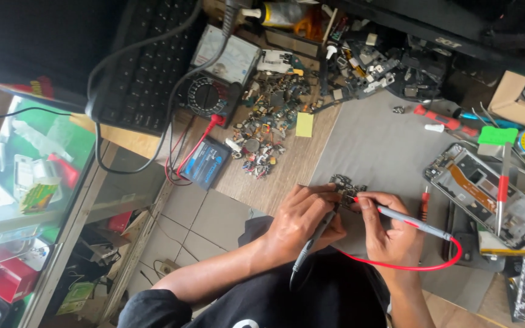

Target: Using a multimeter to test components and circuits on a mobile phone motherboard

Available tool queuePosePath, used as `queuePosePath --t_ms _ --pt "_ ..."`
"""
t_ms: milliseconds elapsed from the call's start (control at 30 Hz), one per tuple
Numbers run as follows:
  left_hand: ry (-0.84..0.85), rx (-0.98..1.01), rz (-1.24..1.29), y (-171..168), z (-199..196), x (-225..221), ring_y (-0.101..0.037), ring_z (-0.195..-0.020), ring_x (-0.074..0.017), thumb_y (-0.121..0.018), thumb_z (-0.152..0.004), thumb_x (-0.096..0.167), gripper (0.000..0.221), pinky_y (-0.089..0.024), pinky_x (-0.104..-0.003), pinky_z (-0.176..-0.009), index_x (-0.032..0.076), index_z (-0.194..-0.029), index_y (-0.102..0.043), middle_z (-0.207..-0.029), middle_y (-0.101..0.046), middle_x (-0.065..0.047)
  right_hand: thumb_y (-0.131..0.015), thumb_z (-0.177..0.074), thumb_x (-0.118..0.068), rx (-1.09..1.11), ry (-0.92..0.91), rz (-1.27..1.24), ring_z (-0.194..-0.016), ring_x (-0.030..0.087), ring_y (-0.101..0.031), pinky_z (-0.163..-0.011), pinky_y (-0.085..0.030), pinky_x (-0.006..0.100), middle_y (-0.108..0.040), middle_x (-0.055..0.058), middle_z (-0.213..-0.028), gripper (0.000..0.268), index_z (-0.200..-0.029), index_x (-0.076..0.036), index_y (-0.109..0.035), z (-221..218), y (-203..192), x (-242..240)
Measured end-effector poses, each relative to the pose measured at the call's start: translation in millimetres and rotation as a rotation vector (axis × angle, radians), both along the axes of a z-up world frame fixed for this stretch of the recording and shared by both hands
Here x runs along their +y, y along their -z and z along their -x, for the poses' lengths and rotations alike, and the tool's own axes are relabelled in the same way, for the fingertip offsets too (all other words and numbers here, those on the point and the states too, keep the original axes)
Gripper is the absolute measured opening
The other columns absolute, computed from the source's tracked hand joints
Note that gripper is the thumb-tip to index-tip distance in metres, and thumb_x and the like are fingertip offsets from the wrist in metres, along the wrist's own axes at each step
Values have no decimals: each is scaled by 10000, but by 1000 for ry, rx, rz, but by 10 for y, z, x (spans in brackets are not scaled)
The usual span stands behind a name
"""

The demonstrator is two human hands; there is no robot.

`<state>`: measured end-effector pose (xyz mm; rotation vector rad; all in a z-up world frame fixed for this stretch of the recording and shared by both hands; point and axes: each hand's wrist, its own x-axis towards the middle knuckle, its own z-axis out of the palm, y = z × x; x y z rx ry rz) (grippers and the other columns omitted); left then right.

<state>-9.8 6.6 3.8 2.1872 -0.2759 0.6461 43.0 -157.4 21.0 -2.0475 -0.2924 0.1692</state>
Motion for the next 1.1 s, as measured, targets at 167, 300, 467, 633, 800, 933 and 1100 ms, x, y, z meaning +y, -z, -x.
queuePosePath --t_ms 167,300,467,633,800,933,1100 --pt "21 25 -3 18 28 29 -717 -1135 -328 -750 -902 42 192 -490 -379 -866 15 -936 -564 -1061 -700 -110 -599 -1049 -177 -18 -16 15 -838 152 -746 -907 -541 257 -762 72 -863 191 -1057 -21 -709 -2 -4 3" --pt "35 34 13 24 33 20 -718 -1145 -333 -762 -914 52 205 -485 -381 -876 20 -945 -562 -1075 -700 -107 -603 -1048 -197 -53 -24 44 -826 143 -755 -1025 -488 252 -766 54 -861 197 -1041 -36 -717 -2 8 -14" --pt "-3 15 -9 21 18 -6 -726 -1122 -317 -734 -866 12 184 -486 -369 -853 25 -931 -562 -1054 -703 -94 -597 -1045 -200 -15 -6 13 -831 144 -750 -939 -523 252 -764 63 -865 207 -1047 -30 -715 4 -15 2" --pt "21 31 -3 39 30 9 -720 -1136 -328 -765 -887 42 209 -487 -376 -869 33 -928 -561 -1079 -703 -92 -599 -1040 -211 5 12 33 -820 133 -748 -834 -558 242 -771 56 -846 211 -1053 -40 -723 6 -35 11" --pt "3 13 -16 39 24 0 -726 -1118 -326 -748 -855 0 204 -478 -368 -850 30 -906 -553 -1048 -699 -95 -597 -1041 -253 -126 -27 121 -800 120 -744 -1351 -18 442 -763 -9 -831 207 -977 -99 -720 1 -28 4" --pt "-17 5 -32 65 23 -16 -731 -1104 -320 -745 -850 9 202 -477 -367 -833 31 -916 -555 -1040 -696 -81 -601 -1040 -224 -101 -25 83 -803 135 -748 -1284 -233 333 -766 28 -822 200 -999 -69 -720 -3 -9 1" --pt "8 19 -26 37 29 7 -718 -1138 -327 -746 -874 24 207 -475 -376 -845 24 -921 -544 -1063 -697 -95 -606 -1041 -172 -21 -10 -9 -814 154 -757 -774 -585 250 -749 53 -923 183 -1036 -23 -713 -3 35 -5"
